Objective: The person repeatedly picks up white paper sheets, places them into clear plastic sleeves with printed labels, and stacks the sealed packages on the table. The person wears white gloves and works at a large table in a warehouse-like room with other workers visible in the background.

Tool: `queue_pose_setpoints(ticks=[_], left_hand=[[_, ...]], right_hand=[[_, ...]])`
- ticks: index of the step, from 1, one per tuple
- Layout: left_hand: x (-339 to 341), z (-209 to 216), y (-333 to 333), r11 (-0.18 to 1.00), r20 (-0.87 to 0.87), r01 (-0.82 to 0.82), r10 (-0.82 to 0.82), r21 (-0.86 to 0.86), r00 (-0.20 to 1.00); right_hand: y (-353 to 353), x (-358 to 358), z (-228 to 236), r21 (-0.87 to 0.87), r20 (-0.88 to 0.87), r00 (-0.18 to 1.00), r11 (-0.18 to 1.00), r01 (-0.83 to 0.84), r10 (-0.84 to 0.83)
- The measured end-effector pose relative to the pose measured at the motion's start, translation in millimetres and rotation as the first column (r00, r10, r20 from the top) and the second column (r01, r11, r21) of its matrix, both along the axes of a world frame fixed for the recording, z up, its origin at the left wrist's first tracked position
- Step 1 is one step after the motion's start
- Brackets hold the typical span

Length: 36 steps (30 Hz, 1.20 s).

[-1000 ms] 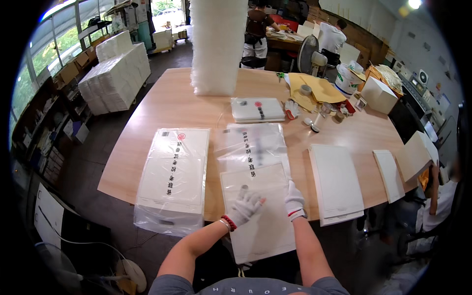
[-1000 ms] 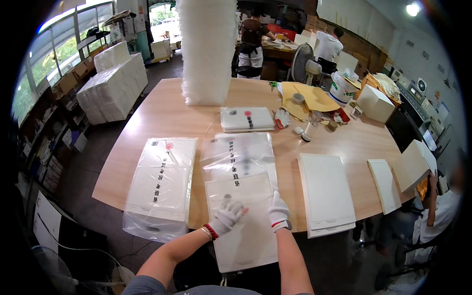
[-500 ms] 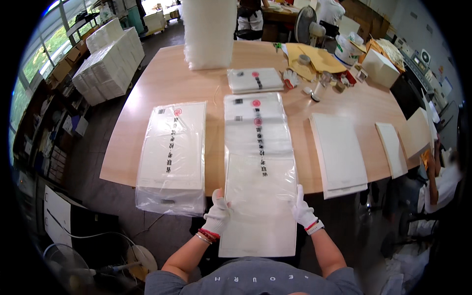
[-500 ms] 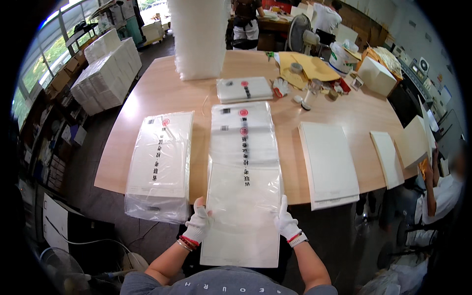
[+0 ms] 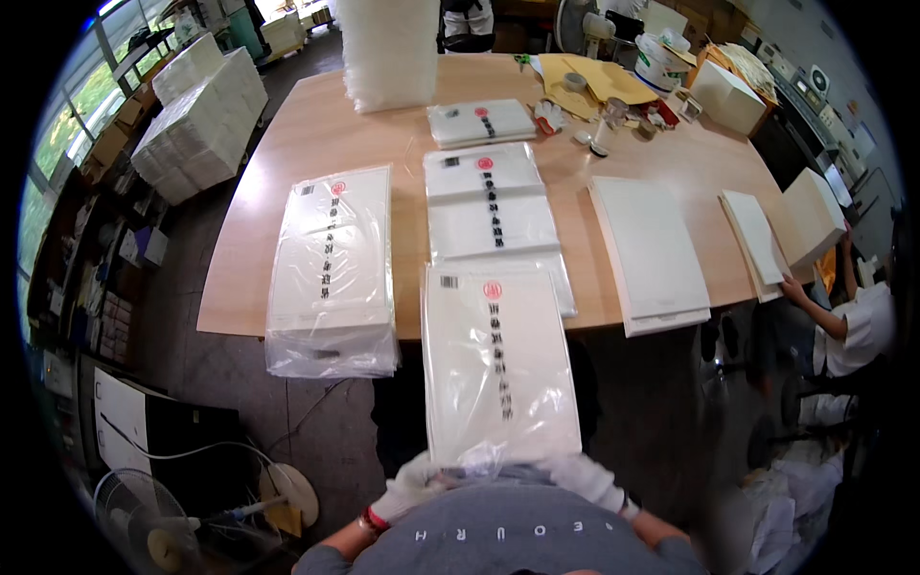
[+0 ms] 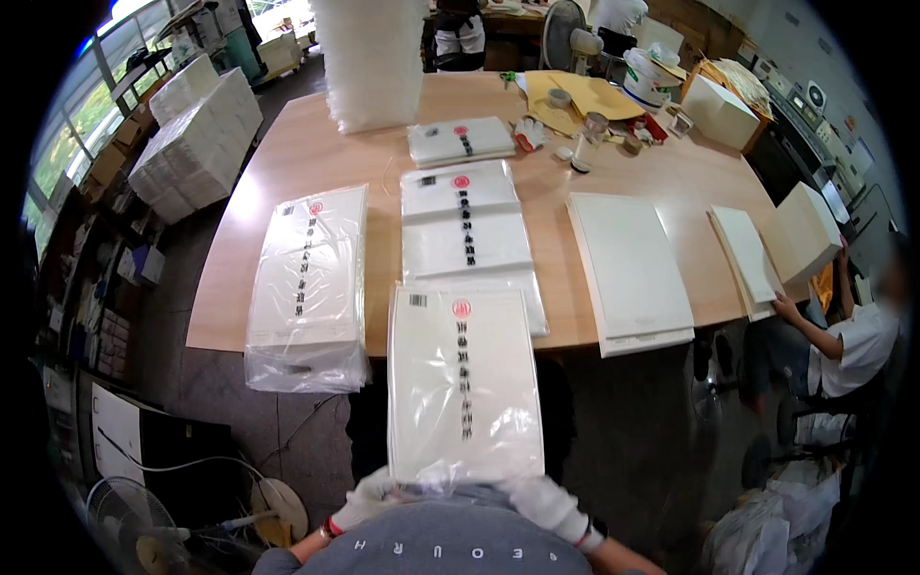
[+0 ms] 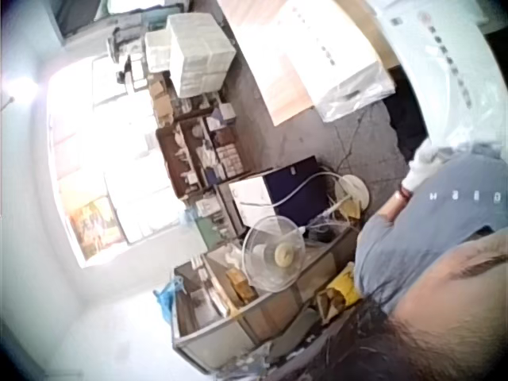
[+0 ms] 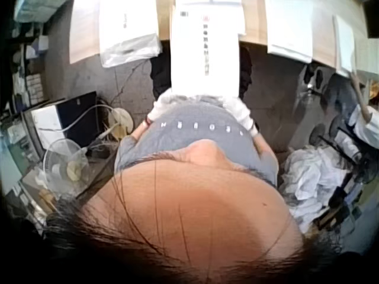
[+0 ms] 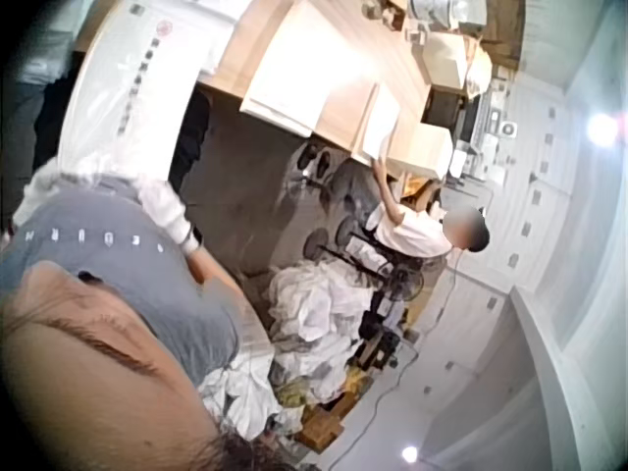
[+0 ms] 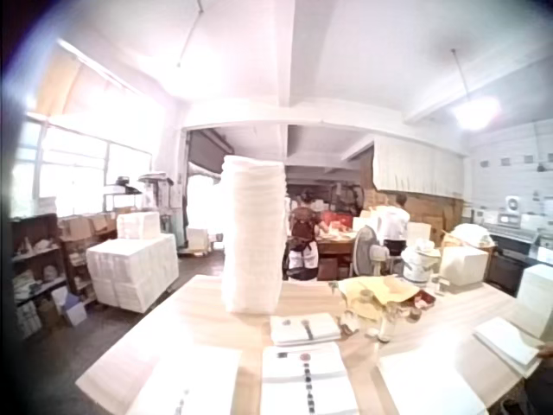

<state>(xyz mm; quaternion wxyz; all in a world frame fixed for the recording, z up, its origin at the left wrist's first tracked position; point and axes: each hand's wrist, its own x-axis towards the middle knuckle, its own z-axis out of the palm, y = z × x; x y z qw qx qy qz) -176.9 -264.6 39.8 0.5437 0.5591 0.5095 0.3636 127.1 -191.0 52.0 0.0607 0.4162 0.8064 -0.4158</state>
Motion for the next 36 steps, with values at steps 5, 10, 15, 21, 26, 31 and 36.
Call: queue_pose_setpoints(ticks=[5,10,15,21,26,31,36], left_hand=[[1.4,50.3,25.7,0.928,-0.145,-0.350,0.366,0.125,0.919],[18.2,68.6,54.3,0.913,-0.086,-0.089,0.134,0.398,0.987],[2.1,103.4,66.0,0.727,-0.067,-0.168,0.283,0.666,0.957],[-92.7,61.2,102.4,0.118,0.666,-0.853,0.574,0.509,0.477],[-232.9,-30.6,116.2,0.230,0.594,-0.972,0.789,-0.043,0.161],[-261.5,-128.4,66.6,0.217,0.292,-0.973,0.938,-0.076,0.186],[-116.0,-93.1,72.6,0.700,-0.414,-0.712,0.665,0.056,0.621]], right_hand=[[-5.1,25.5,7.1,-0.089,-0.438,0.812,0.918,0.388,-0.385],[26.4,28.9,-13.2,-0.755,-0.199,0.065,0.195,0.626,-0.978],[44.2,-58.8,-35.9,-0.891,-0.442,0.161,0.452,0.035,-0.883],[139.6,-196.8,4.1,-0.780,-0.603,0.340,0.622,-0.065,-0.721],[137.2,-293.9,-55.0,-0.790,-0.487,0.661,0.610,-0.055,-0.571],[122.4,-269.5,-65.2,-0.761,-0.463,0.581,0.636,0.127,-0.670],[117.8,-182.5,-103.4,-0.811,-0.332,0.619,0.551,0.198,-0.712]])
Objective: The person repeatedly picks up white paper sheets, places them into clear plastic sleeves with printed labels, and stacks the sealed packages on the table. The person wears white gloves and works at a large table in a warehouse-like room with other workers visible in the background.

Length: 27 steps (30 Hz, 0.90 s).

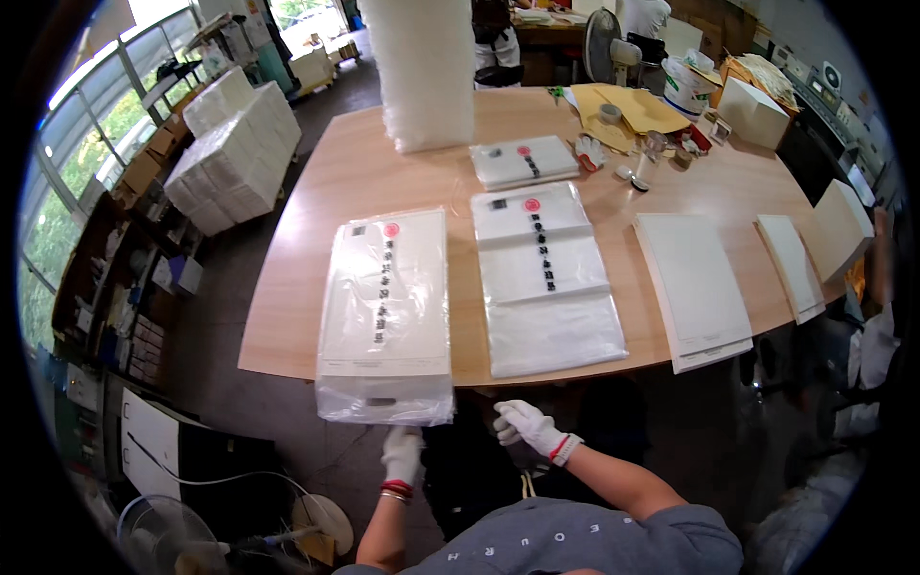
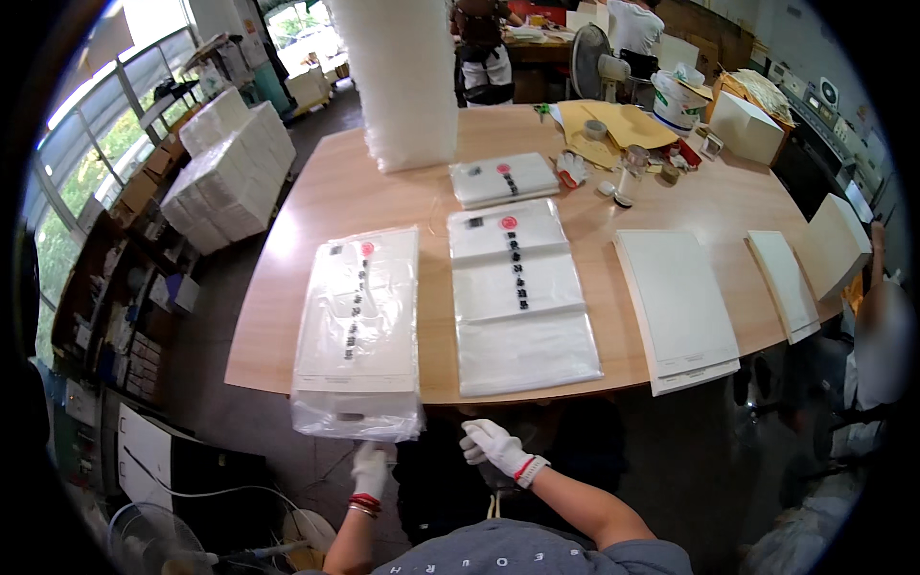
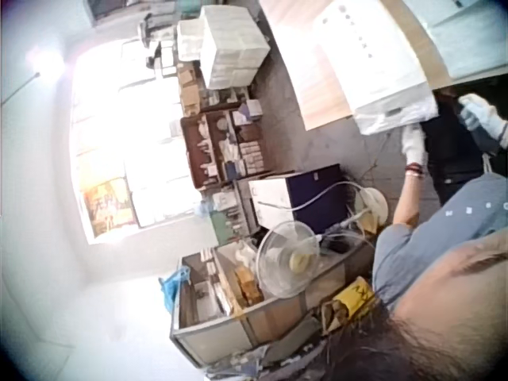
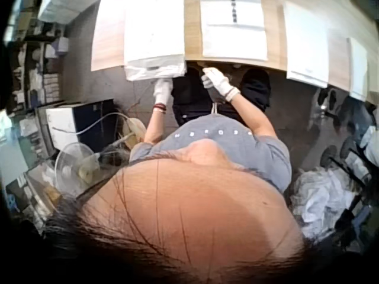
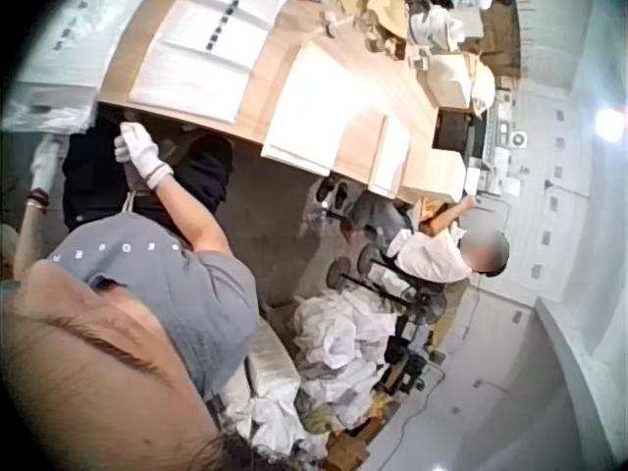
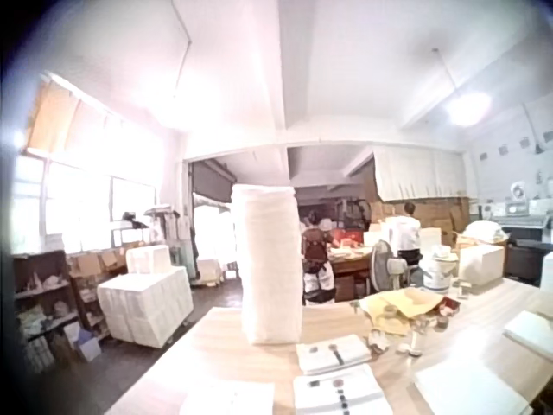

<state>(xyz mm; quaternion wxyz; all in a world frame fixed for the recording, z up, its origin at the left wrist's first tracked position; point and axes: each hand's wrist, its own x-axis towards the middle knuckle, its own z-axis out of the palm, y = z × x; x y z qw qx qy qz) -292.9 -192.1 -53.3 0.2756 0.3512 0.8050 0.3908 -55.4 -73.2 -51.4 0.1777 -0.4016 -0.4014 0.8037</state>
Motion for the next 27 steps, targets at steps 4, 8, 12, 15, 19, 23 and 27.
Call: queue_pose_setpoints(ticks=[4,8,12,15,19,23,27], left_hand=[[92.5,45.0,79.9,0.678,-0.207,0.648,-0.618,0.347,0.758],[156.0,47.1,192.0,0.766,-0.504,0.525,-0.309,0.371,0.807],[165.4,6.9,255.7,0.807,-0.714,0.587,-0.378,0.056,0.589],[144.4,-21.2,284.7,0.719,-0.567,0.681,-0.505,0.140,0.650],[141.2,21.1,283.1,0.689,-0.244,0.714,-0.676,0.126,0.696],[139.9,33.0,297.7,0.637,-0.322,0.770,-0.724,0.028,0.610],[107.4,56.3,321.8,0.875,0.526,0.259,-0.458,0.409,0.717]], right_hand=[[4.7,54.0,1.4,-0.035,0.150,0.983,0.993,0.110,-0.104],[10.5,86.3,11.2,0.004,0.182,0.965,0.982,0.189,-0.186],[8.7,104.9,13.6,0.010,0.107,0.968,0.973,0.228,-0.228],[24.0,110.7,28.5,0.033,0.144,0.982,0.993,0.118,-0.121],[84.5,89.2,26.7,0.277,-0.042,0.939,0.899,0.340,-0.342],[161.0,47.9,17.3,0.337,-0.050,0.844,0.787,0.517,-0.533],[165.1,68.5,48.7,0.624,0.377,0.848,0.778,0.064,-0.372]])
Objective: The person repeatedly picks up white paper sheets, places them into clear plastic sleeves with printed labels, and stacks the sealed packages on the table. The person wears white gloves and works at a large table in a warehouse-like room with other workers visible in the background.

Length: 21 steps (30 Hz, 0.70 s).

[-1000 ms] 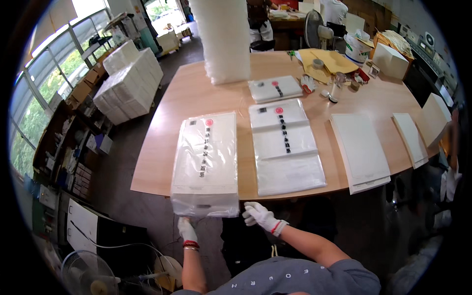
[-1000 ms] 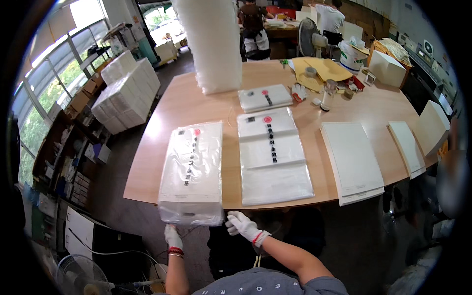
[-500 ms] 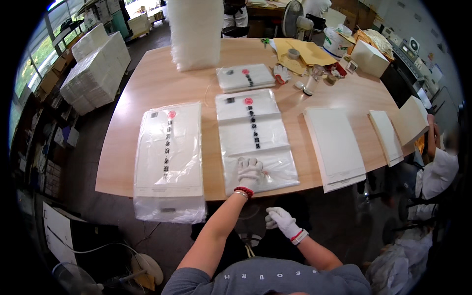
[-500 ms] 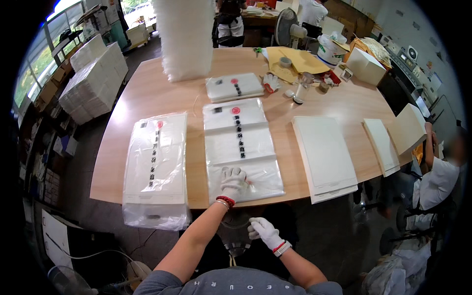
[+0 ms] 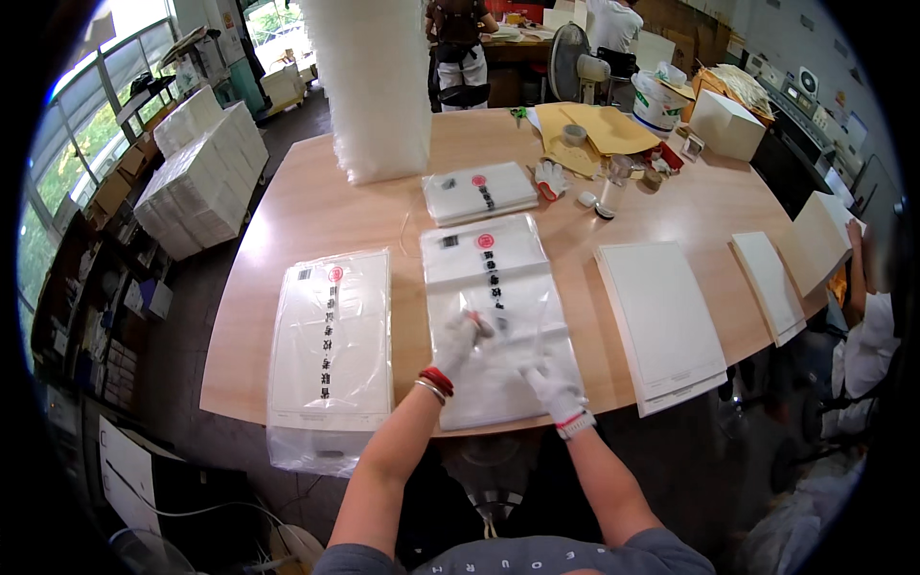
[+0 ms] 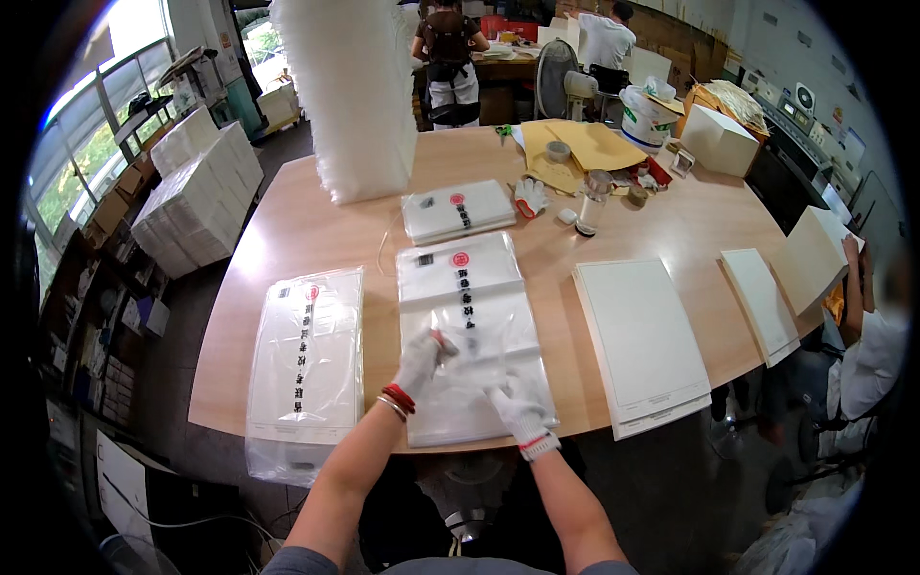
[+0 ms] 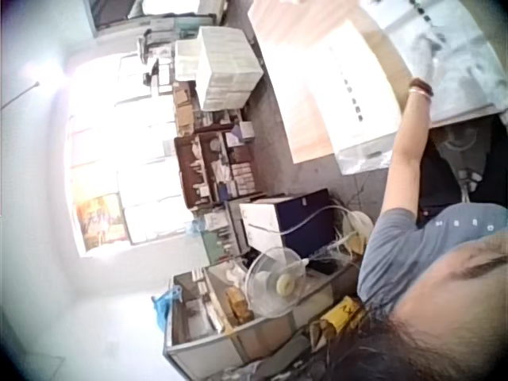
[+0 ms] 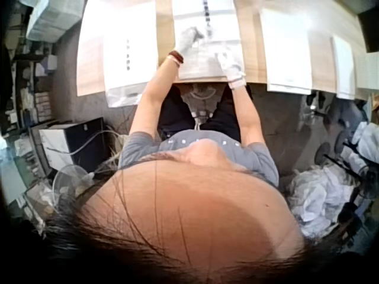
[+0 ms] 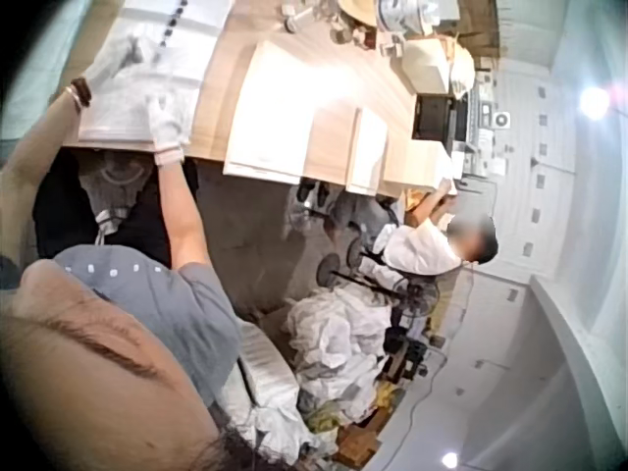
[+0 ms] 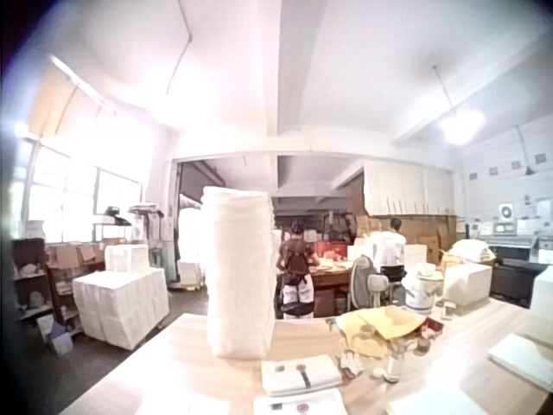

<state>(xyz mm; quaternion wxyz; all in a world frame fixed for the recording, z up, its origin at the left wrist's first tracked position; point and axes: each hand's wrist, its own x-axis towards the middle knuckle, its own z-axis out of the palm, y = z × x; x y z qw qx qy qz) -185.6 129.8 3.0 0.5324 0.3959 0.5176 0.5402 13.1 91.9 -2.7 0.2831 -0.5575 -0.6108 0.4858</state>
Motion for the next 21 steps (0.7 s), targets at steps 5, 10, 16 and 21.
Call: queue_pose_setpoints(ticks=[5,10,16,21], left_hand=[[2.3,26.0,21.0,0.988,-0.065,0.121,-0.127,-0.099,0.990],[41.7,54.1,-2.7,0.957,0.109,0.289,-0.289,0.021,0.951],[37.5,111.9,-32.8,0.935,-0.574,0.343,-0.232,0.092,0.786],[32.9,79.1,-63.7,0.901,-0.811,0.366,-0.030,0.231,0.585]], right_hand=[[-37.3,20.2,13.0,0.807,0.230,0.919,0.590,0.004,-0.321],[2.4,-31.7,0.2,0.685,0.079,0.989,0.713,-0.147,0.128],[-36.1,-20.3,-27.9,0.578,0.609,0.793,0.670,-0.466,0.025],[-82.7,60.5,33.0,0.313,-0.082,0.921,0.887,-0.340,0.382]])
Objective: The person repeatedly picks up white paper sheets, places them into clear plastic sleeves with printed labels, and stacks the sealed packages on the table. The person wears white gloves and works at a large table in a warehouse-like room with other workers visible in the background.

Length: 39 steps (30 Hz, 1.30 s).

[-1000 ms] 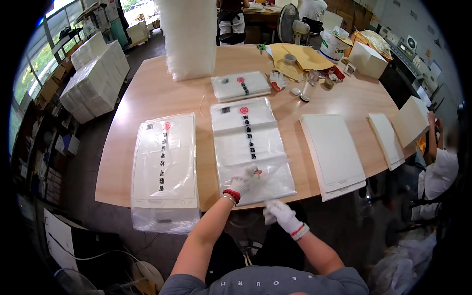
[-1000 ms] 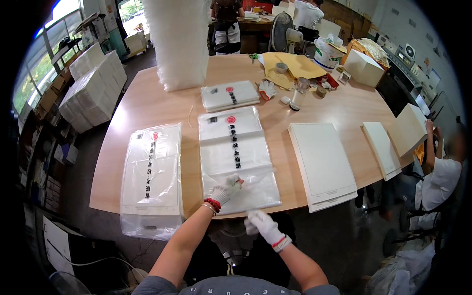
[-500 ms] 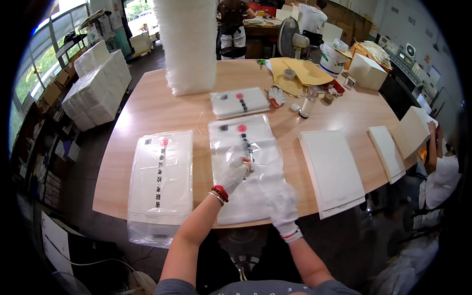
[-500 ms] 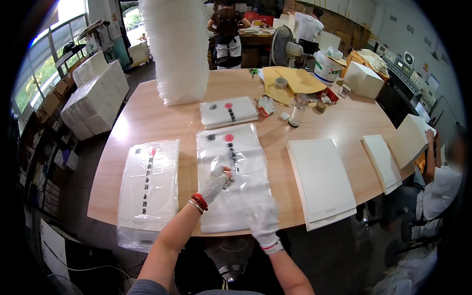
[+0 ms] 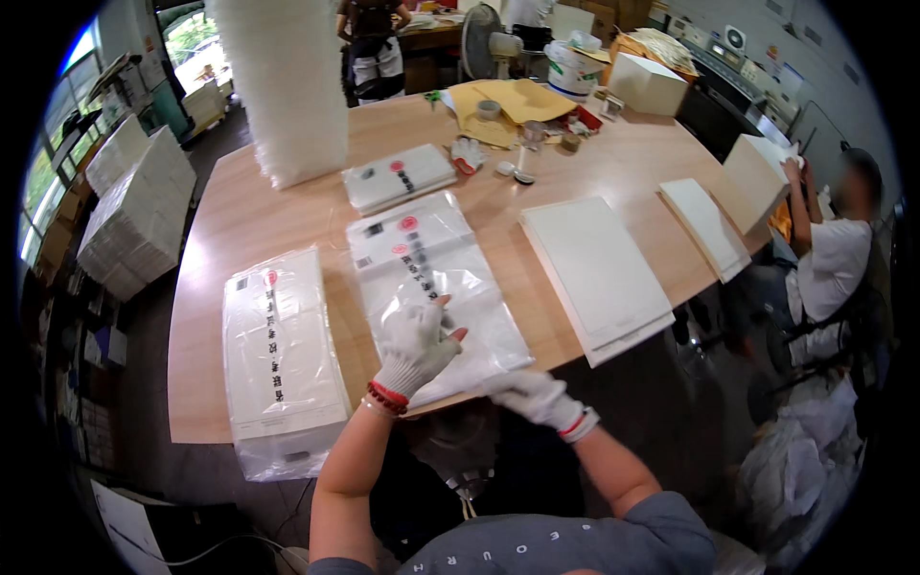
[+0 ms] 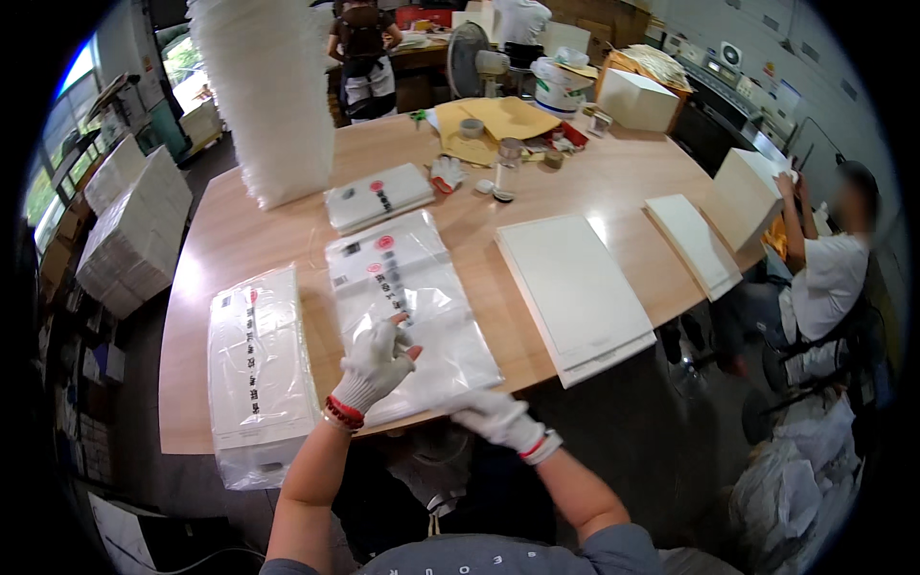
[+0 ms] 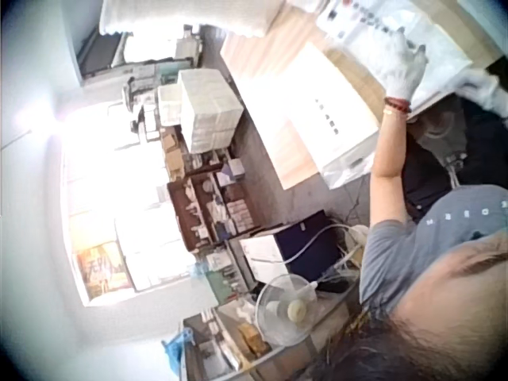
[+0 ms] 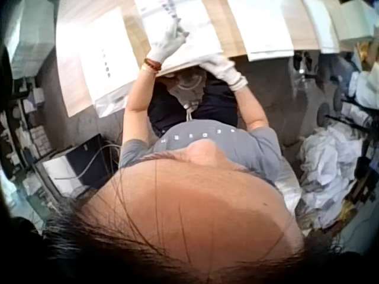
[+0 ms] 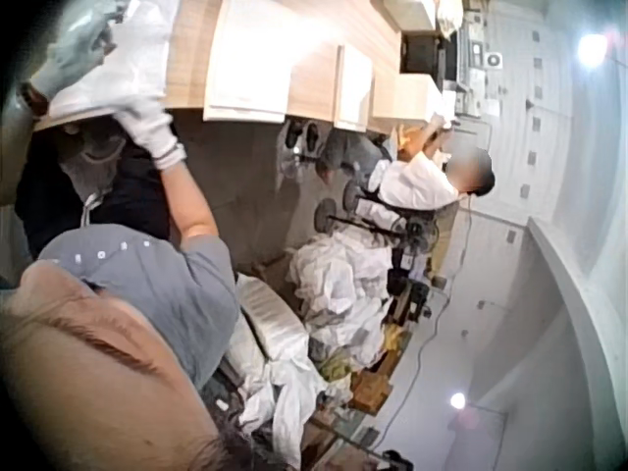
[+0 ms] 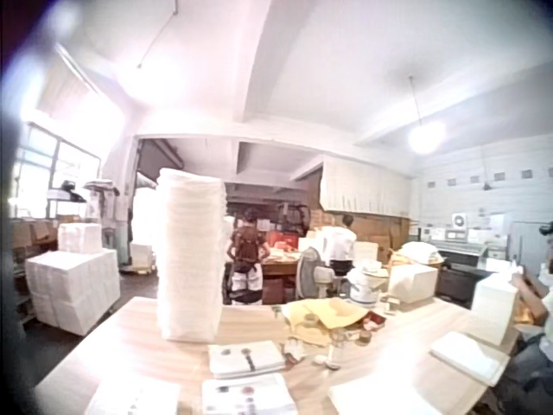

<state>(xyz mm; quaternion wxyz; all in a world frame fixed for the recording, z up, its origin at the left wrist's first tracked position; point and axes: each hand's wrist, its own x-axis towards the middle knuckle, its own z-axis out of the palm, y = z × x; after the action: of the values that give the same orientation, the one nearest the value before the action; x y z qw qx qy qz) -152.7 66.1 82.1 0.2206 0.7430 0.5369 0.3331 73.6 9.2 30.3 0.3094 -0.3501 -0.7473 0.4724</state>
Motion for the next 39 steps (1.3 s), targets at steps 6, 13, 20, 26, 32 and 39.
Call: queue_pose_setpoints(ticks=[6,13,20,26,32,39], left_hand=[[5.5,27.7,-34.5,0.804,-0.143,-0.109,0.234,0.585,0.962],[64.1,15.4,-95.5,0.958,0.109,0.100,-0.134,0.270,0.985],[155.2,-77.8,-85.0,0.376,0.820,0.813,0.536,-0.445,0.202],[128.2,-48.7,-107.1,0.493,0.740,0.574,0.262,-0.654,0.619],[114.1,4.0,-129.6,0.683,0.097,0.129,-0.085,-0.719,0.992],[115.1,-5.5,-138.9,0.922,-0.135,0.290,-0.331,-0.255,0.934]], right_hand=[[41.0,156.5,-24.1,0.575,0.640,0.508,0.798,0.181,-0.576],[65.5,200.8,-51.7,0.714,0.370,0.637,0.646,0.271,-0.676],[-9.0,127.7,37.6,0.828,0.461,0.528,0.560,0.034,-0.713],[-72.0,116.8,50.5,-0.066,-0.050,0.996,0.996,0.064,-0.067],[-89.0,129.8,-45.9,-0.739,-0.296,0.605,0.578,0.346,-0.740],[-80.3,36.0,-30.6,-0.420,-0.519,0.594,0.789,0.450,-0.615]])
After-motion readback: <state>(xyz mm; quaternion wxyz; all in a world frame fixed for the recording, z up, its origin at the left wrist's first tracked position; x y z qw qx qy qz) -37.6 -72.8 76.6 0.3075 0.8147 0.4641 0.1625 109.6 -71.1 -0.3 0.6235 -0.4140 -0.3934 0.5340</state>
